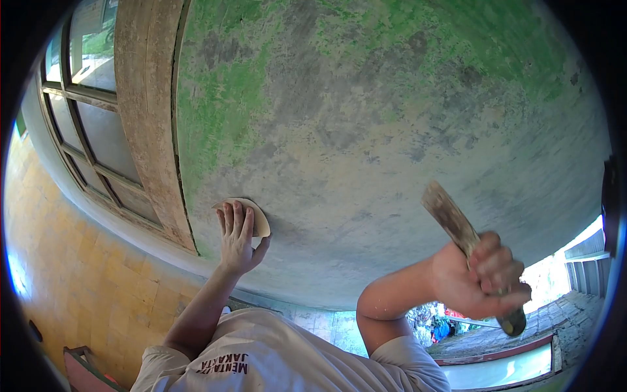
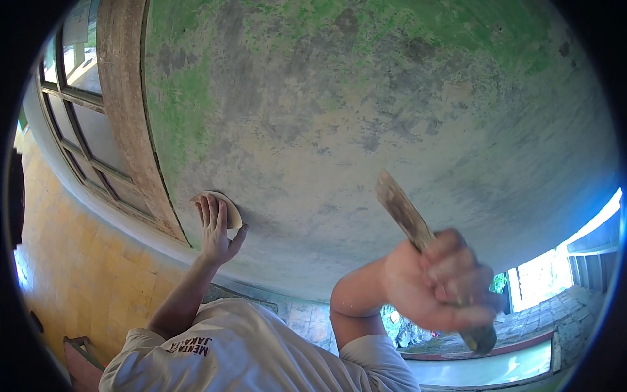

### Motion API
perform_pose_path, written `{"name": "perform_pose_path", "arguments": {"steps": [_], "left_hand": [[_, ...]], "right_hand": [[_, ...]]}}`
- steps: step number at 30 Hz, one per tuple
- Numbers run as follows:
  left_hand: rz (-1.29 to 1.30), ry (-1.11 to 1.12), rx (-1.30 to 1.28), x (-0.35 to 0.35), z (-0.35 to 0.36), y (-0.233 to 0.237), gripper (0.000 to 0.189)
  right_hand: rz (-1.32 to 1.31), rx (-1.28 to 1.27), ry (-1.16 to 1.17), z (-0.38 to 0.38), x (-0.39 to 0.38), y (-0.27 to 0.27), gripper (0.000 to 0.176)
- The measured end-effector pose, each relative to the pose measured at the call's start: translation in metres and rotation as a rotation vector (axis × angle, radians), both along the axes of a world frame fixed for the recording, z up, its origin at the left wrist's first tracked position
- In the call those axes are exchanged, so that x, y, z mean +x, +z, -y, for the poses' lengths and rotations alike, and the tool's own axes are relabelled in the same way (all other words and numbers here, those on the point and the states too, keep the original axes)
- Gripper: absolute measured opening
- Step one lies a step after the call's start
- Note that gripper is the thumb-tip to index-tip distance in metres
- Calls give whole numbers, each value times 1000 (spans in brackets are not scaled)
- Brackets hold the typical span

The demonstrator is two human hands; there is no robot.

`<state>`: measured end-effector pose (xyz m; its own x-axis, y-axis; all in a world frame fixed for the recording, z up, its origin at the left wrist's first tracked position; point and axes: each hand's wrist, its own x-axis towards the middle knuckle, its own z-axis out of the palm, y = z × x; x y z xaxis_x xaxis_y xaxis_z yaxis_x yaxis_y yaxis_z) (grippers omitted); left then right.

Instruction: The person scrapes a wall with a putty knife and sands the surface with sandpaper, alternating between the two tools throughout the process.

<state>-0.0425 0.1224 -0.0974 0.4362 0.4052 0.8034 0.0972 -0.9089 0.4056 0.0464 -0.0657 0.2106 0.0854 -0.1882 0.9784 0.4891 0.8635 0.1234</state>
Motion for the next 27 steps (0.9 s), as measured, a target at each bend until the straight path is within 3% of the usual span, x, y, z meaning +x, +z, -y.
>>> {"name": "perform_pose_path", "arguments": {"steps": [2, 5, 10, 13, 17, 22, 27], "left_hand": [[16, 12, 0, 2, 1, 0, 85], [14, 12, 2, 3, 1, -2, 85], [24, 14, 14, 4, 0, -3, 85], [19, 3, 11, 3, 1, -5, 84], [8, 2, 12, 2, -1, -4, 84], [3, -4, 0, 1, 1, -4, 84], [7, -1, 3, 3, -1, -4, 85]], "right_hand": [[11, -157, -151, -19, 15, -3, 30], [1, -199, -125, -10, 12, 1, 32], [30, -36, -29, 7, 4, 4, 27], [-161, -273, -8, -25, 25, -9, 22], [29, -96, -79, 8, 5, -4, 16], [44, -198, -191, -16, 17, -6, 22], [63, -52, 6, 10, -3, -2, 19]]}}
